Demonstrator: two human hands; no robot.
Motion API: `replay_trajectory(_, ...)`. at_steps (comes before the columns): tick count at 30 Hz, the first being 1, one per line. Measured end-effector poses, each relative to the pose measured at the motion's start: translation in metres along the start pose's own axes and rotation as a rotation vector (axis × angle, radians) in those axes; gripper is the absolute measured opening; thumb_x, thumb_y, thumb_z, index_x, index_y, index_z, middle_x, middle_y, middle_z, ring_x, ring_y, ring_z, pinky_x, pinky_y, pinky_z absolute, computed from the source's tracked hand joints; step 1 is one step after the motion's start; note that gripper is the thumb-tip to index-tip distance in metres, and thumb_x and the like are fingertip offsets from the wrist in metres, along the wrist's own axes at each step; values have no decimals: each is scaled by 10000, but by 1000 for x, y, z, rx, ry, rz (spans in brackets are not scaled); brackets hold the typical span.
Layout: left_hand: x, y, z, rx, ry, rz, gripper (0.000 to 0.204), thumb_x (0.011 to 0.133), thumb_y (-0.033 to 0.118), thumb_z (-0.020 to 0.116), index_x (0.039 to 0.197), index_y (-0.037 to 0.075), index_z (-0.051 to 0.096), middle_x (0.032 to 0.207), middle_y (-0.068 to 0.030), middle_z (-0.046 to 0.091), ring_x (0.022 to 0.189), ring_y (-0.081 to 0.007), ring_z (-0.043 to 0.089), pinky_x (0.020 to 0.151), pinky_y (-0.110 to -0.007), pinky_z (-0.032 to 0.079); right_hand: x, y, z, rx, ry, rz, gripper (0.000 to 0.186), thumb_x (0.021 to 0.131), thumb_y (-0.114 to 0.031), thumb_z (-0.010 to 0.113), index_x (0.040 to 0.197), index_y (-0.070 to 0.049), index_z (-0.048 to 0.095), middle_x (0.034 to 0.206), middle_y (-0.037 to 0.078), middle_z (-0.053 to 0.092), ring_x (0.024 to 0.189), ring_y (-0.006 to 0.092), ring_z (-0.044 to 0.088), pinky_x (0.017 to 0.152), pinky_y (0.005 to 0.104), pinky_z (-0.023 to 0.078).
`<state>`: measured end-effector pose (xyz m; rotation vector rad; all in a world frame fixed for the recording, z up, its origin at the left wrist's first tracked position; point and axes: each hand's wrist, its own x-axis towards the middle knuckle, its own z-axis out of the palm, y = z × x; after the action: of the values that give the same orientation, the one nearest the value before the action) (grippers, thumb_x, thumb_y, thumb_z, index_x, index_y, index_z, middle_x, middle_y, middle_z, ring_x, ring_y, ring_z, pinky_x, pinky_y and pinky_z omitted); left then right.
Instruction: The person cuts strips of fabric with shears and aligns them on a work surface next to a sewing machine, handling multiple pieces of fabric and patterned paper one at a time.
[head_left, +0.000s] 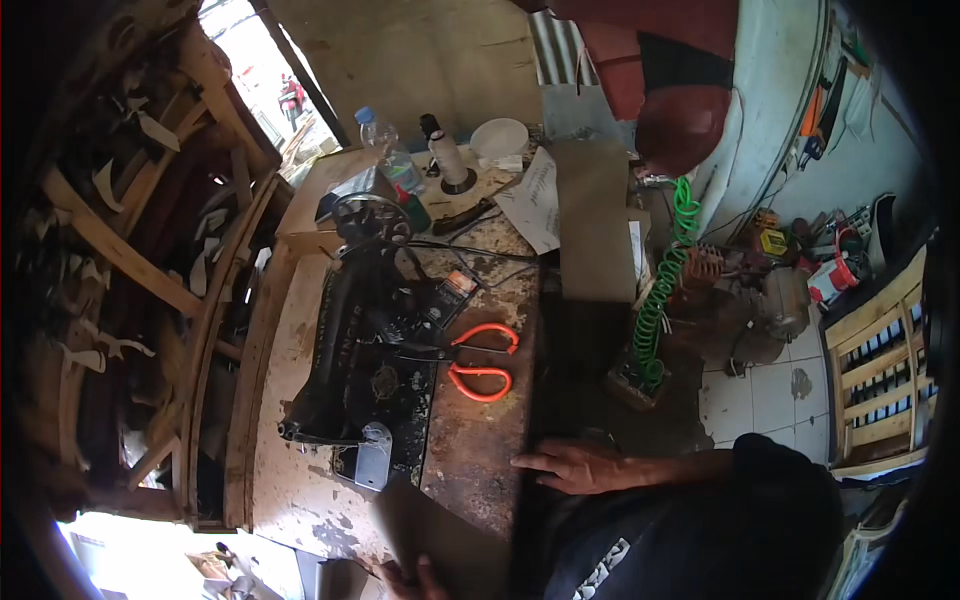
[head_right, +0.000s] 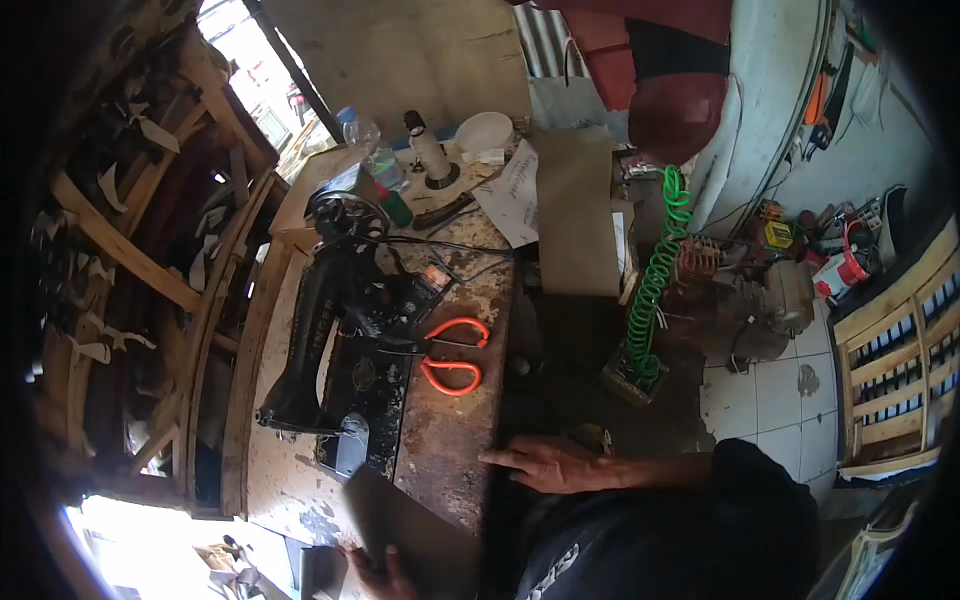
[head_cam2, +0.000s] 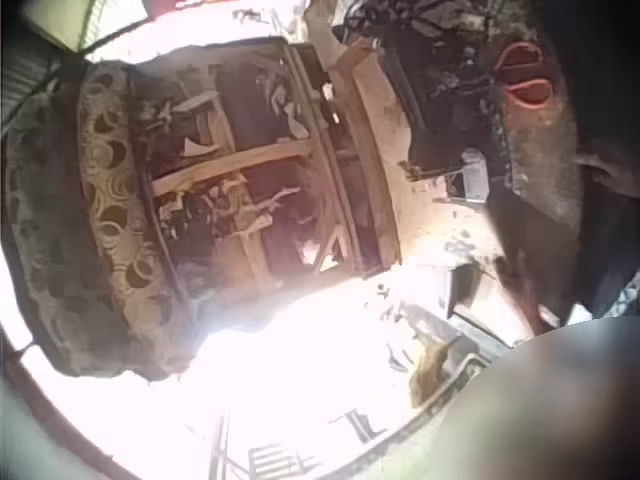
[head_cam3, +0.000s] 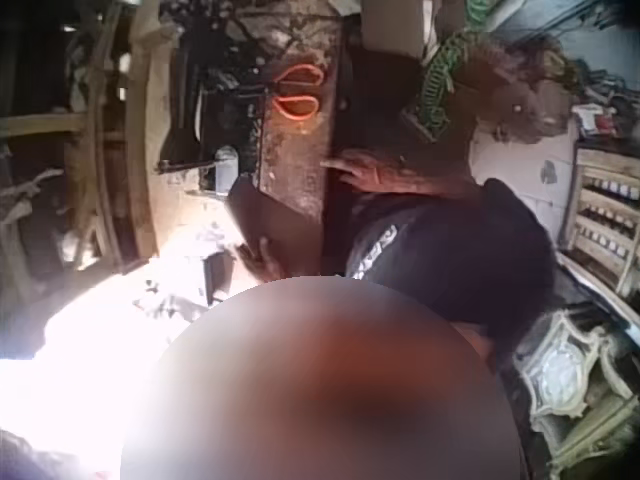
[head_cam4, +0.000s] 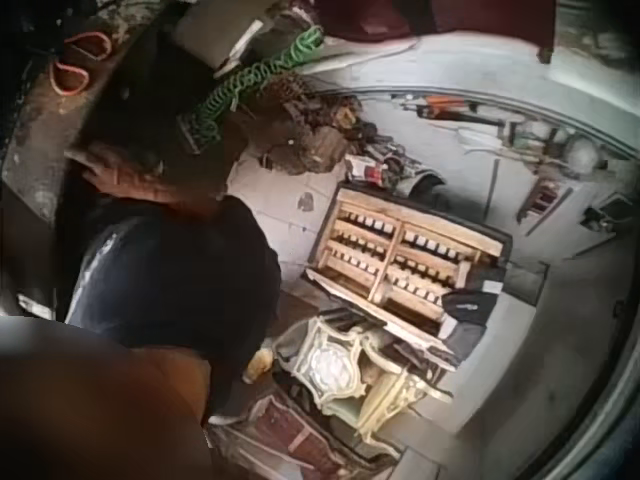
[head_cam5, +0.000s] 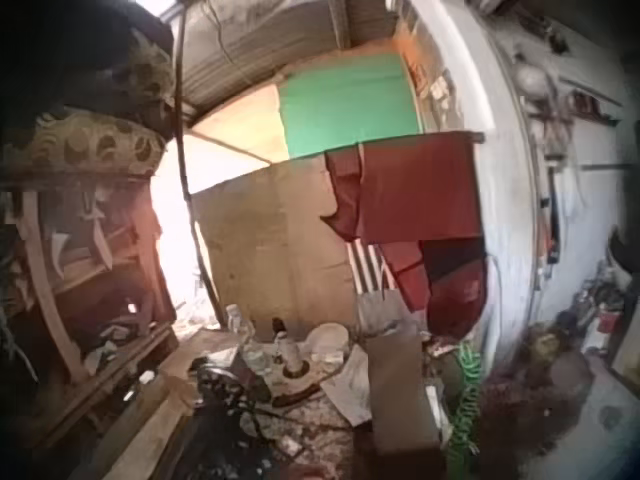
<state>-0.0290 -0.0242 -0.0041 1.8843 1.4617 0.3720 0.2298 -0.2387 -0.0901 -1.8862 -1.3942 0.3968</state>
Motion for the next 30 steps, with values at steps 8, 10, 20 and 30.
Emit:
replay_trajectory(8,-5,95,-44,-867,246,230,604,1008,192,675,1526,-14,444,1502,-214,521,1355,-296,507,1161,-488,379,1,-4,-21,84,-7,47,753,961,-217,727,1610,-164,350,1084,136,643,810,304,708,686,401,625)
replay_trajectory(10,-10,104,-51,-953,254,196,556,1038,232,629,1522,17,460,1521,-204,513,1373,-313,502,1169,-498,366,13,-20,-37,462,-83,11,838,932,-329,792,1603,-90,352,1291,146,660,1082,282,706,881,387,605)
replay_trajectory(20,79,78,-53,-525,573,207,757,987,219,717,1599,88,291,1394,-246,592,1236,-386,619,1117,-570,430,92,-80,-32,629,-706,4,670,932,-437,769,1453,-69,565,1287,200,692,1138,318,709,908,431,581)
replay_trajectory(30,70,-2,51,567,377,259,579,1007,371,595,1476,35,543,1563,-248,467,1450,-416,422,1216,-574,274,125,60,-178,-140,722,201,198,926,-235,708,1016,-62,671,907,154,694,858,359,695,736,479,546)
